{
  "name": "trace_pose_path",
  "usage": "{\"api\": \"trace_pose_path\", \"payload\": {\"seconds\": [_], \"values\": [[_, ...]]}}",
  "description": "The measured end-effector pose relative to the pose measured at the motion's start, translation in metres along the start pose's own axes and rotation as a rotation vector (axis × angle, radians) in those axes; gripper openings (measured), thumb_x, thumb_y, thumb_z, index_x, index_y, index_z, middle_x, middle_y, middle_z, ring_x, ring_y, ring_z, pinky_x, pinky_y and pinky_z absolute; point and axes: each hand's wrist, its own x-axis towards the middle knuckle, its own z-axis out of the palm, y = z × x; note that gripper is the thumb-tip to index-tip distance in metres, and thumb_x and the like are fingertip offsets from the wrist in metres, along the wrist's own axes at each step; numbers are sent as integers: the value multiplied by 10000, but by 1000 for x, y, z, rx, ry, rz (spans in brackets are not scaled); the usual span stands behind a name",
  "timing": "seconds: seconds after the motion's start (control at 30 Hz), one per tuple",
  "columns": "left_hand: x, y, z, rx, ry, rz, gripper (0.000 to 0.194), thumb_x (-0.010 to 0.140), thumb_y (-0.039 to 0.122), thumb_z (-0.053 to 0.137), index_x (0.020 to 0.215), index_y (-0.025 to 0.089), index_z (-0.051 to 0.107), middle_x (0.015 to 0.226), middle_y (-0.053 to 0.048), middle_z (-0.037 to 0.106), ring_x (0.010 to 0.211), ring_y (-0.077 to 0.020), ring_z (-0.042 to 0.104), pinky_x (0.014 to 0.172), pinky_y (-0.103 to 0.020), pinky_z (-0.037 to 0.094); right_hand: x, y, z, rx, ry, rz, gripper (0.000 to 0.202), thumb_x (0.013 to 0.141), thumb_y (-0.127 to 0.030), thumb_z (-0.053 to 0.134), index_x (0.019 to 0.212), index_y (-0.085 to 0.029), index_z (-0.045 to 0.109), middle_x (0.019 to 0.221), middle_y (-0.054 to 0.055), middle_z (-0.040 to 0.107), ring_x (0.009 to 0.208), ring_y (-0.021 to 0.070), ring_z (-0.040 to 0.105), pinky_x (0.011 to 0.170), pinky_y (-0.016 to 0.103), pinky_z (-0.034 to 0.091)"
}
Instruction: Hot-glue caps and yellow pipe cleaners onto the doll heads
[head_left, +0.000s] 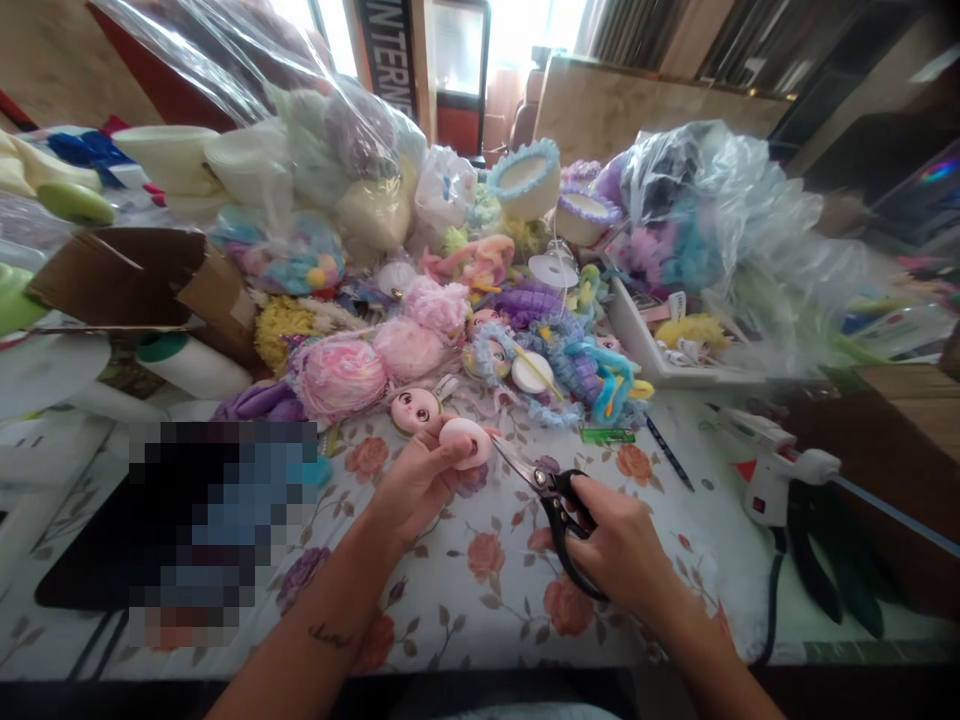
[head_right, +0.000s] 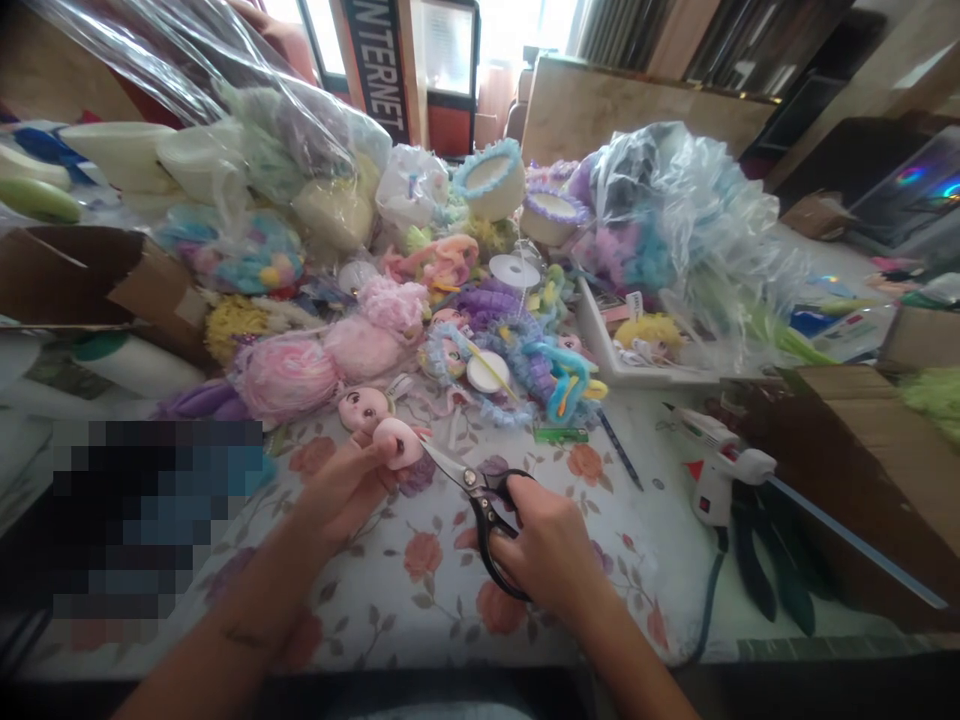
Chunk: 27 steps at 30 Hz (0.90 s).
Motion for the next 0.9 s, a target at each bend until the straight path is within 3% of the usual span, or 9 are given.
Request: {"api": "trace_pose_path", "payload": {"seconds": [0.1,0.27,0.37,0.57,0.7,0.9], "values": [[1,-2,-2,-22,-2,1,302,657,230,839,813,136,598,790,-37,677,590,-77,553,516,-168,466,0,-2,0,9,-14,15,246,741,-291,613,662,-232,387,576,-36,499,509,130,436,516,245,318],[0,-2,-2,-35,-5,3,265,662,192,831,797,136,609,707,-11,647,590,-82,558,512,-162,462,0,-4,2,24,-25,50,266,726,-266,607,655,-237,353,566,-43,468,507,129,409,510,245,313],[0,-2,-1,-27,1,7,263,667,197,829,808,132,617,787,-35,679,608,-78,566,527,-160,464,1,-4,4,23,-16,44,247,718,-251,593,656,-237,354,568,-42,468,507,129,412,509,245,314],[0,-4,-3,-9,-23,6,242,699,211,811,793,133,602,740,-12,652,605,-70,560,543,-154,466,2,-5,5,23,10,12,245,739,-286,593,648,-234,372,555,-41,471,492,127,421,499,241,311],[0,-4,-3,2,-24,16,236,710,205,800,788,143,586,866,-44,693,610,-69,563,545,-163,466,2,-5,6,-6,37,-19,235,757,-292,579,645,-234,381,544,-34,487,476,126,419,486,239,305],[0,-4,-2,9,-15,26,228,705,180,797,779,144,585,866,-50,705,610,-73,573,555,-165,466,3,-5,7,-85,108,-126,266,841,-330,531,635,-228,398,519,-31,472,453,124,416,471,246,289]]}}
